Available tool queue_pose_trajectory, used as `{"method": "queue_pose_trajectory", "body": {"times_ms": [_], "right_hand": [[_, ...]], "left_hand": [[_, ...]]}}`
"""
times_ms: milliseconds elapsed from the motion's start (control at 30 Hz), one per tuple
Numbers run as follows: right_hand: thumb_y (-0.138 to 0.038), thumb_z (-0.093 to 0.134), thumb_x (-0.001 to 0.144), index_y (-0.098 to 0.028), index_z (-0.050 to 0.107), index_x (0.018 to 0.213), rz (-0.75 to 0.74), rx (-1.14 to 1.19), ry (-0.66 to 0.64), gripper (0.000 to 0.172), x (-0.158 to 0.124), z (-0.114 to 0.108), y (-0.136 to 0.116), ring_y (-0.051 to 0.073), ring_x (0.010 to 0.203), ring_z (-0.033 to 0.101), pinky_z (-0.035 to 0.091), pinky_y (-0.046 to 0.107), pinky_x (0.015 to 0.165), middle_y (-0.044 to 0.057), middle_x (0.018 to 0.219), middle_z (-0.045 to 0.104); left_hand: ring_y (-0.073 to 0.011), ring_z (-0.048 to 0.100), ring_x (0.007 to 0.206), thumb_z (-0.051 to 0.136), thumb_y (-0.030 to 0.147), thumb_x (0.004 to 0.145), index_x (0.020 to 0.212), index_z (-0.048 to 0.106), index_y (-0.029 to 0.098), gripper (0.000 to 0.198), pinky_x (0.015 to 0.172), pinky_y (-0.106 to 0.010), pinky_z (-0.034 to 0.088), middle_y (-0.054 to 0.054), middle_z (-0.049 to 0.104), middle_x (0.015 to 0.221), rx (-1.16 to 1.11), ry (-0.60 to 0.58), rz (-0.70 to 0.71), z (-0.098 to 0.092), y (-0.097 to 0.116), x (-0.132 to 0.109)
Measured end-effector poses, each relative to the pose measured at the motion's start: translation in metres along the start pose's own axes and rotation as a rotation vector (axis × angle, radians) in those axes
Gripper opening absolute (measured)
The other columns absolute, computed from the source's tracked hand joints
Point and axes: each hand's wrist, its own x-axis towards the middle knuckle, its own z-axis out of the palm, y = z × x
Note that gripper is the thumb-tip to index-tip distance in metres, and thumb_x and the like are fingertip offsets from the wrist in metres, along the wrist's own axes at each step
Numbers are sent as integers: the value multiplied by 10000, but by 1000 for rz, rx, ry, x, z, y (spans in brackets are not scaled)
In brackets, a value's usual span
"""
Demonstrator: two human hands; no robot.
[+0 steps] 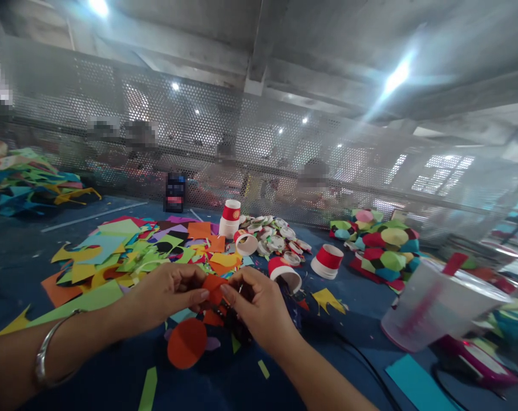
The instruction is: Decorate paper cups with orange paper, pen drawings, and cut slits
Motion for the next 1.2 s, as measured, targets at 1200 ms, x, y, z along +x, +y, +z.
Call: {"method": "queue_pose_trajectory", "body": {"times_ms": [1200], "right_hand": [[-431, 586, 926, -191, 599, 824, -28, 32, -8, 262, 0, 0, -3, 78, 465, 389, 302, 212, 432, -54, 618, 474]], "left_hand": [[-129, 633, 671, 764, 280, 736, 861, 628, 171, 214, 669, -282, 490, -19, 702, 752, -211, -107, -18, 2, -6, 4]]}}
